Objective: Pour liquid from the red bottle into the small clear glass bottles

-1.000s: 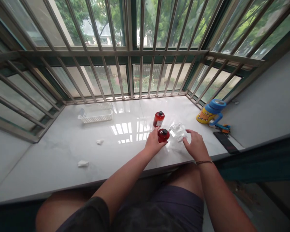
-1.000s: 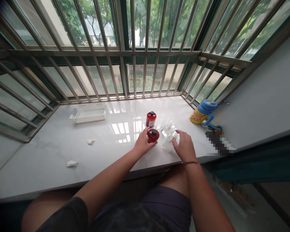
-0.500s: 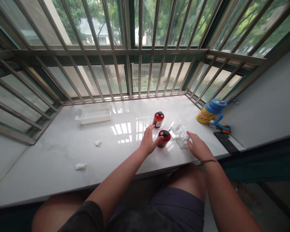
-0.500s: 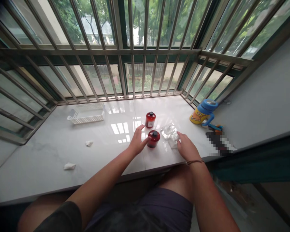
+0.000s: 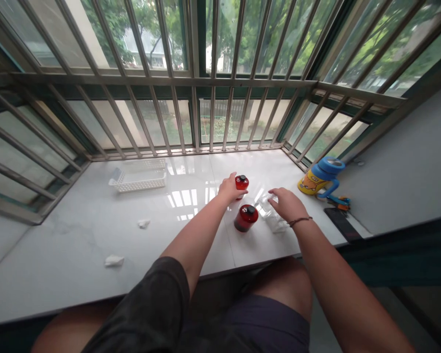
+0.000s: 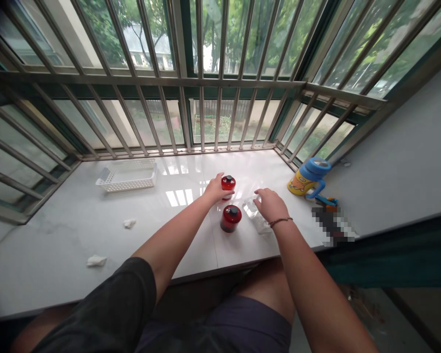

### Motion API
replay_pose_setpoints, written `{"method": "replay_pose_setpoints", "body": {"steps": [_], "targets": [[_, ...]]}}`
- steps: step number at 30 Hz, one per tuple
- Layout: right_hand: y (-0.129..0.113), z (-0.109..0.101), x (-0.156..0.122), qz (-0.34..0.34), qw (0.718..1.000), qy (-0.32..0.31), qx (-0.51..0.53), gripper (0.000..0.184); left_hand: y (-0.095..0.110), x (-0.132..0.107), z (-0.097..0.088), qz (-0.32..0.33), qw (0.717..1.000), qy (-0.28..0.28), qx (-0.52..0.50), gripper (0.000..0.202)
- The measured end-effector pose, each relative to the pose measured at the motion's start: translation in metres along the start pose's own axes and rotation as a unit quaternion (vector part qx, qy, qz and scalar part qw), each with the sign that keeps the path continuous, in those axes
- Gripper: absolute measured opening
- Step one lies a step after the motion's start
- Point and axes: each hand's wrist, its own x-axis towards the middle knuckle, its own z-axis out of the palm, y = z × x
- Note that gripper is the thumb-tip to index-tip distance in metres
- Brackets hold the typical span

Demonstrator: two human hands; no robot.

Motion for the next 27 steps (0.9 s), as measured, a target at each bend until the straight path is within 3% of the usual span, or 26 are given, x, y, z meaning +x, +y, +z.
{"method": "replay_pose_setpoints", "body": {"steps": [3,6,11,16,19,23,27], "targets": [[0.000,0.006,0.007,0.022,1.000,-0.018,-0.006,0.024,0.000,-0.005,-0.001,0.020,1.000,0.005,-0.011,0.076],[-0.001,0.005,0.008,0.038,0.999,-0.028,0.003,0.019,-0.002,-0.014,-0.020,0.030,0.999,0.031,-0.030,0.072],[-0.010,-0.005,0.012,0.043,0.999,-0.023,0.015,0.019,-0.029,-0.042,-0.093,0.025,0.995,0.088,-0.030,0.075],[-0.032,-0.032,0.029,0.019,0.999,0.018,0.018,0.022,-0.084,-0.106,-0.172,-0.038,0.989,0.143,0.014,0.073],[-0.057,-0.057,0.042,-0.018,0.997,0.060,0.035,0.024,-0.117,-0.149,-0.201,-0.091,0.981,0.165,0.035,0.071],[-0.106,-0.081,0.055,-0.096,0.984,0.124,0.086,0.022,-0.141,-0.187,-0.220,-0.142,0.971,0.187,0.040,0.072],[-0.165,-0.072,0.056,-0.128,0.982,0.074,0.118,0.018,-0.145,-0.205,-0.229,-0.146,0.974,0.171,0.037,0.075]]}}
